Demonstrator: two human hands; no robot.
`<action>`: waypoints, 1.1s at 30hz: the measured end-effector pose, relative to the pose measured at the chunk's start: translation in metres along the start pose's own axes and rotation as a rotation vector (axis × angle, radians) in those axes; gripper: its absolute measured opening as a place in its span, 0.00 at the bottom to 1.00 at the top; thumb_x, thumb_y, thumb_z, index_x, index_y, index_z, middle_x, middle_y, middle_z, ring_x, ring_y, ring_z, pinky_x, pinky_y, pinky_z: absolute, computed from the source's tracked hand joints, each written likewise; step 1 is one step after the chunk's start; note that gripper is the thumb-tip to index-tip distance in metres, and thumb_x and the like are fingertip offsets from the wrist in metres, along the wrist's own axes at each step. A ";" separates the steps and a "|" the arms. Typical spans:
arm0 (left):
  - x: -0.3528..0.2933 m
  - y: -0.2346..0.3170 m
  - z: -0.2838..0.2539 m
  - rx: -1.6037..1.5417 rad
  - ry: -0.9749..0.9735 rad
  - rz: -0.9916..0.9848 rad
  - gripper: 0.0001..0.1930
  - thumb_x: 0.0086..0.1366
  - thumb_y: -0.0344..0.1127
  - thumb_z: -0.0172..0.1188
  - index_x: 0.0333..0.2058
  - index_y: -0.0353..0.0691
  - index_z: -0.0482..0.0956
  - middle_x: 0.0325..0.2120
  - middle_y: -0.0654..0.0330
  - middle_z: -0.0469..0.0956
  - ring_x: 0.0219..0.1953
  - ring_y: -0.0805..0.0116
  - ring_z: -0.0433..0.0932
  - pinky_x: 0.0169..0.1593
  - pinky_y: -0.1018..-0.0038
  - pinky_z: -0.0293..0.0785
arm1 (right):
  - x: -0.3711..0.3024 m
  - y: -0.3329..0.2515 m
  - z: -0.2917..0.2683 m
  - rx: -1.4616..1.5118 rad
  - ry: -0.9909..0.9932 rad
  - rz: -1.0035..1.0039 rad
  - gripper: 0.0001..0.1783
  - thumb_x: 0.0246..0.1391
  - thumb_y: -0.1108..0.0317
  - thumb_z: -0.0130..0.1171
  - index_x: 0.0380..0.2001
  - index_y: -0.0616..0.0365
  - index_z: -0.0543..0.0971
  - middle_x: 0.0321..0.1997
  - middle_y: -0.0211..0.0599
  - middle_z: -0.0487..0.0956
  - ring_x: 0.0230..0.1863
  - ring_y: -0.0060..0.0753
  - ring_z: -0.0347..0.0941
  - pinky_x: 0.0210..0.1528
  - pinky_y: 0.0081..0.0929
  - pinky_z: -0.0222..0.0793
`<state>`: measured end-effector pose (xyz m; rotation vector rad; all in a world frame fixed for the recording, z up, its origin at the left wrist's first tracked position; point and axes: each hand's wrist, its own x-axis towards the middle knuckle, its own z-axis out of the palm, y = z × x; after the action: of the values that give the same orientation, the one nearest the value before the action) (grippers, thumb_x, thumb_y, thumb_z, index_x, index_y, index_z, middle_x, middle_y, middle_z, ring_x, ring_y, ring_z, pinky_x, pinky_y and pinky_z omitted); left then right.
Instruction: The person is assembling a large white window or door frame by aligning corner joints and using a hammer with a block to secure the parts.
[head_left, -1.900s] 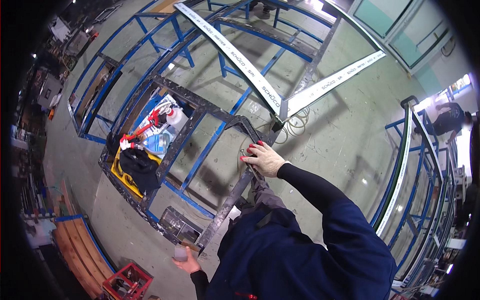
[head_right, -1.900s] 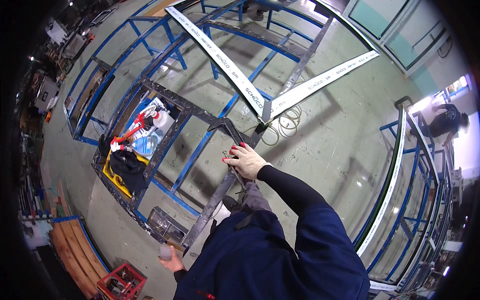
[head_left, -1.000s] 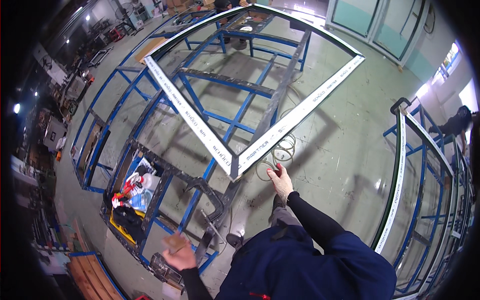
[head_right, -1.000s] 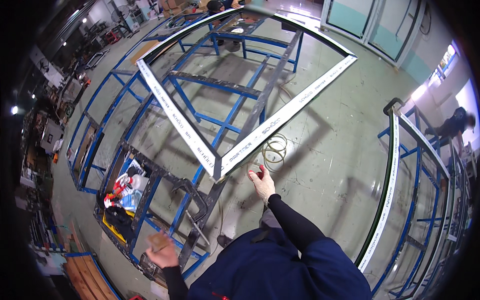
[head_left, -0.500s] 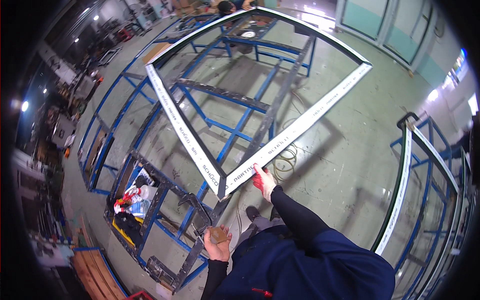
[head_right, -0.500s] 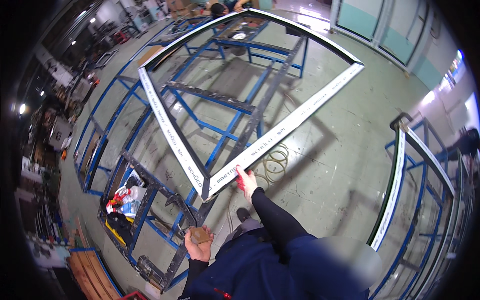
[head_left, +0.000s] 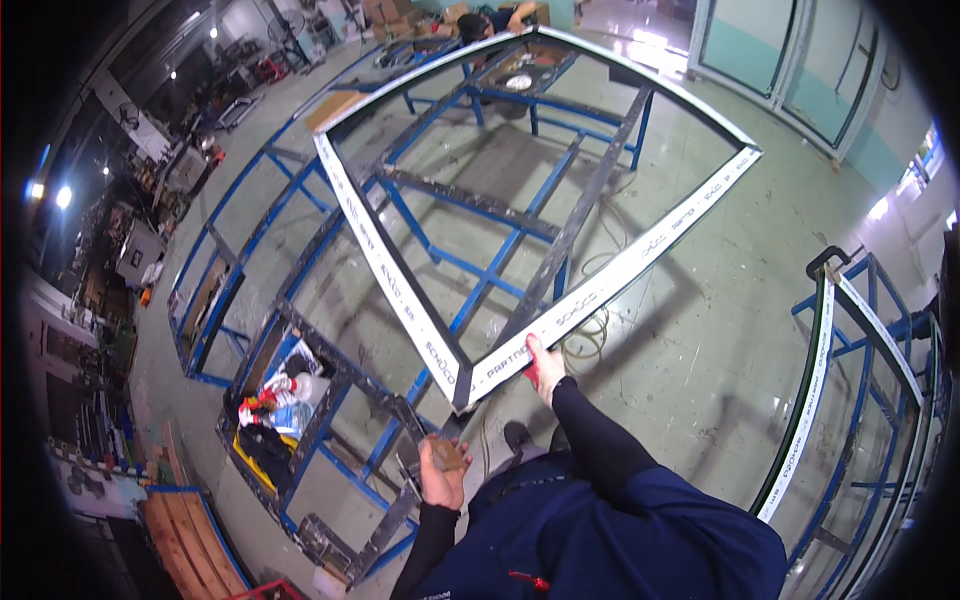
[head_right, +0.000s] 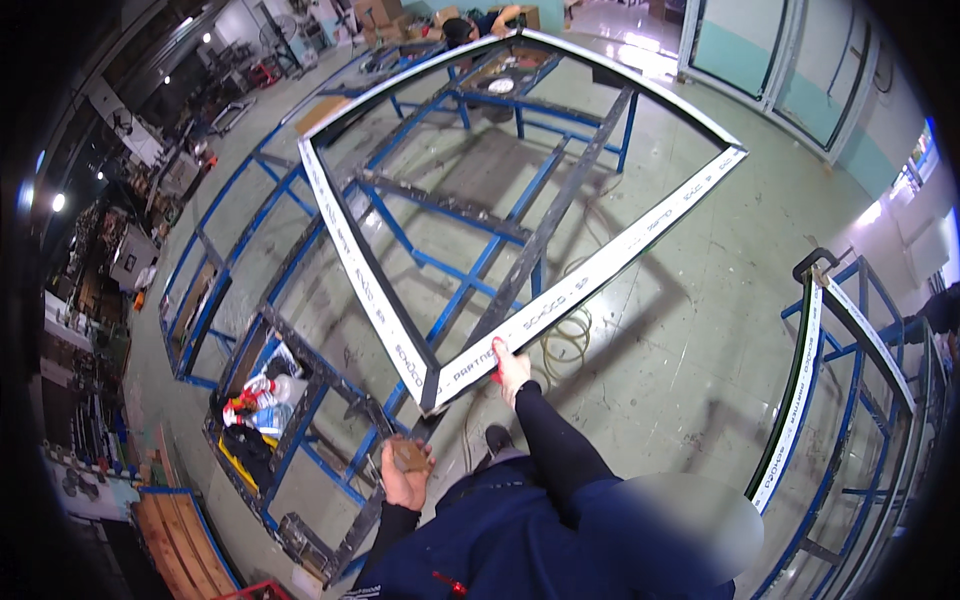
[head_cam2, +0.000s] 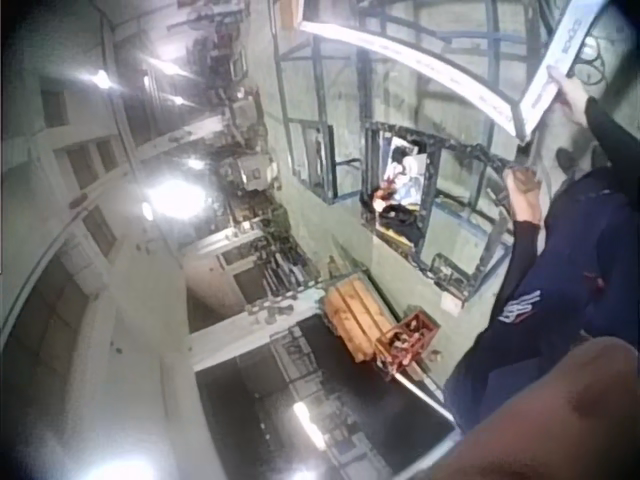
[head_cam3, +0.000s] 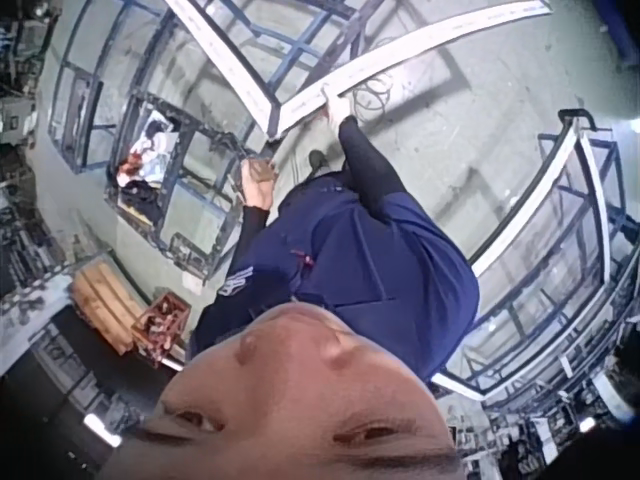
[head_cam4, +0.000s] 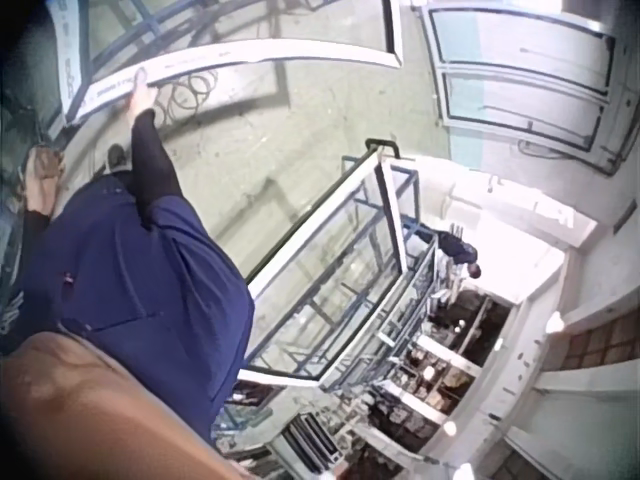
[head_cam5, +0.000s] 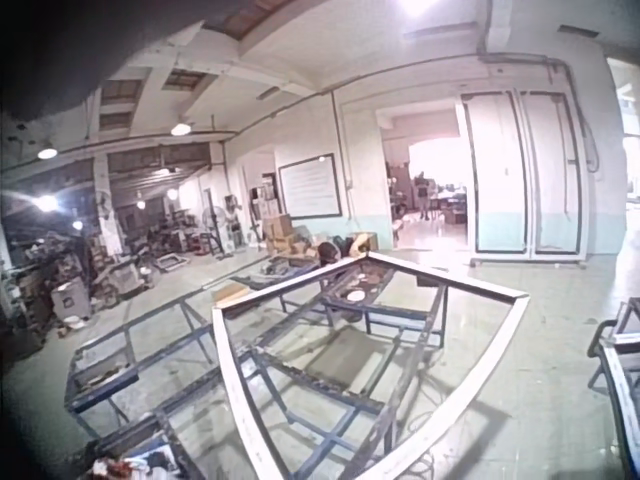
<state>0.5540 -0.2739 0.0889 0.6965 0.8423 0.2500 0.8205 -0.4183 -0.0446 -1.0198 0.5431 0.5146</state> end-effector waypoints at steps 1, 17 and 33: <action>0.008 0.002 0.004 0.014 -0.010 -0.005 0.23 0.75 0.62 0.50 0.55 0.52 0.69 0.46 0.56 0.78 0.47 0.55 0.79 0.48 0.57 0.77 | 0.010 -0.001 -0.004 0.020 0.002 -0.071 0.27 0.66 0.60 0.67 0.60 0.64 0.74 0.52 0.40 0.83 0.51 0.37 0.82 0.53 0.42 0.80; 0.036 0.000 0.011 0.287 0.007 0.014 0.19 0.70 0.41 0.63 0.54 0.53 0.66 0.52 0.60 0.71 0.53 0.63 0.75 0.51 0.65 0.72 | -0.016 -0.019 -0.024 -0.045 0.054 0.017 0.33 0.64 0.46 0.68 0.58 0.60 0.73 0.48 0.36 0.83 0.43 0.33 0.84 0.40 0.35 0.83; 0.063 -0.022 -0.003 0.409 0.127 -0.081 0.19 0.70 0.42 0.63 0.54 0.54 0.65 0.51 0.63 0.69 0.49 0.66 0.76 0.46 0.68 0.74 | -0.033 -0.020 0.007 0.065 -0.004 0.119 0.31 0.61 0.43 0.69 0.55 0.54 0.76 0.48 0.34 0.84 0.44 0.34 0.85 0.47 0.39 0.85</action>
<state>0.5912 -0.2597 0.0360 1.0329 1.0548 0.0473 0.8097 -0.4253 -0.0081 -0.9283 0.6156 0.6000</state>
